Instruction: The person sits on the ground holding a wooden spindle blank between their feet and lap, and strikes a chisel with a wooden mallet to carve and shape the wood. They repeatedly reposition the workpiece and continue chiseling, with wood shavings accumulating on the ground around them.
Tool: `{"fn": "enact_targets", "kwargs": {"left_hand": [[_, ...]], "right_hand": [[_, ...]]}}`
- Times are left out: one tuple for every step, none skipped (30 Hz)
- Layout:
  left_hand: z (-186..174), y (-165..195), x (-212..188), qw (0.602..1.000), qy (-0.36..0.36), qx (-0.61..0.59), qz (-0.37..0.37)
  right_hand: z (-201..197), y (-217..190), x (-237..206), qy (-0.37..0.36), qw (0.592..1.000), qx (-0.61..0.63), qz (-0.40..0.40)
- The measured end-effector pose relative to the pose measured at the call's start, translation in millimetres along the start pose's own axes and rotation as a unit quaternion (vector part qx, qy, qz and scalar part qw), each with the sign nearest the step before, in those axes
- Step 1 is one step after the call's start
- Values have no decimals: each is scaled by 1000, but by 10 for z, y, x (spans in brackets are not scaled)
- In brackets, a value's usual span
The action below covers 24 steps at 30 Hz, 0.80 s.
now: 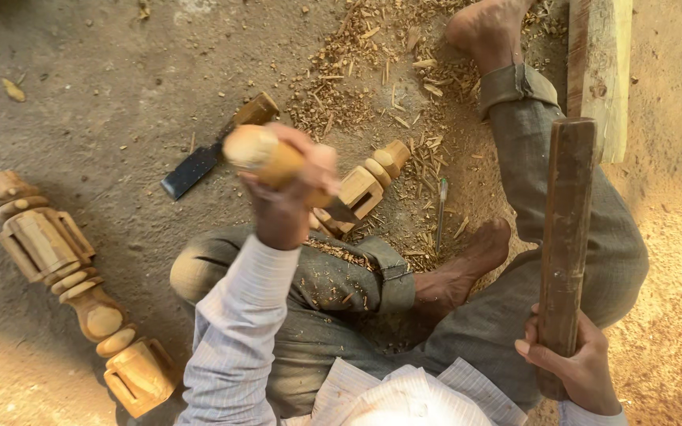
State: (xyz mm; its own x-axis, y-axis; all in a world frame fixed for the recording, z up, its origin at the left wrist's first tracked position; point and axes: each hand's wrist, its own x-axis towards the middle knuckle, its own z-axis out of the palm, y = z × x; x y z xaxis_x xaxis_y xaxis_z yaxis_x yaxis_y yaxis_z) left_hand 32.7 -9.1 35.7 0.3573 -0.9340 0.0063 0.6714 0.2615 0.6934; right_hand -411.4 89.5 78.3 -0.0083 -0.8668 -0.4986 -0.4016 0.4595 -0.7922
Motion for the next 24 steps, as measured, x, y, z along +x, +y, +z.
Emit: {"fn": "enact_targets", "kwargs": {"left_hand": [[-76,6,21,999,20,-13,29],[-145,29,32,999,11,-32,29],[-203,74,38,998,3,-52,28],[-224,104,50,997,-4,-70,29],[-218,140,54,997,-10,-75,31],[-205,205,70,996,-17,-79,35],[-168,273,80,996,-24,-82,39],[-115,349,76,998,-32,-44,25],[-46,421,68,999,-41,-7,10],[47,463,45,998,-50,29,-5],[146,481,20,992,-67,102,6],[239,490,-13,981,-84,174,17],[320,479,-34,964,-101,245,28],[383,437,-17,944,-127,290,96],[432,381,3,917,-151,332,163],[455,328,29,882,-174,372,230],[457,278,57,879,-175,370,243],[448,233,78,876,-177,369,256],[425,199,90,872,-178,369,266],[398,176,88,884,-182,355,244],[370,162,78,894,-186,341,223],[347,153,61,904,-189,326,200],[329,148,37,898,-188,338,211],[316,145,16,891,-187,350,222]], "right_hand": [[-3,8,4,-3,1000,-1,-5],[-7,13,8,3,1000,-1,8],[-12,18,13,9,1000,-1,22],[-16,22,18,14,999,-1,35],[-22,25,22,13,999,-7,32],[-28,29,26,11,1000,-12,27],[-35,33,27,8,1000,-17,22],[-41,39,28,3,1000,-18,16],[-46,45,27,-1,1000,-18,9],[-52,52,25,-5,1000,-19,4],[-57,59,24,-6,1000,-20,2],[-59,66,22,-6,1000,-22,-1],[-61,70,20,-6,1000,-24,-3],[-61,74,20,-1,1000,-24,4],[-61,74,18,4,1000,-26,12],[-59,71,21,8,999,-27,18],[-58,65,21,8,999,-28,20],[-54,56,24,8,999,-27,23],[-52,45,25,8,999,-26,27],[-49,32,30,10,999,-32,35],[-44,18,36,14,998,-37,41],[-42,3,38,17,998,-43,49],[-38,-11,44,12,998,-43,51],[-35,-23,47,7,998,-43,53]]}}
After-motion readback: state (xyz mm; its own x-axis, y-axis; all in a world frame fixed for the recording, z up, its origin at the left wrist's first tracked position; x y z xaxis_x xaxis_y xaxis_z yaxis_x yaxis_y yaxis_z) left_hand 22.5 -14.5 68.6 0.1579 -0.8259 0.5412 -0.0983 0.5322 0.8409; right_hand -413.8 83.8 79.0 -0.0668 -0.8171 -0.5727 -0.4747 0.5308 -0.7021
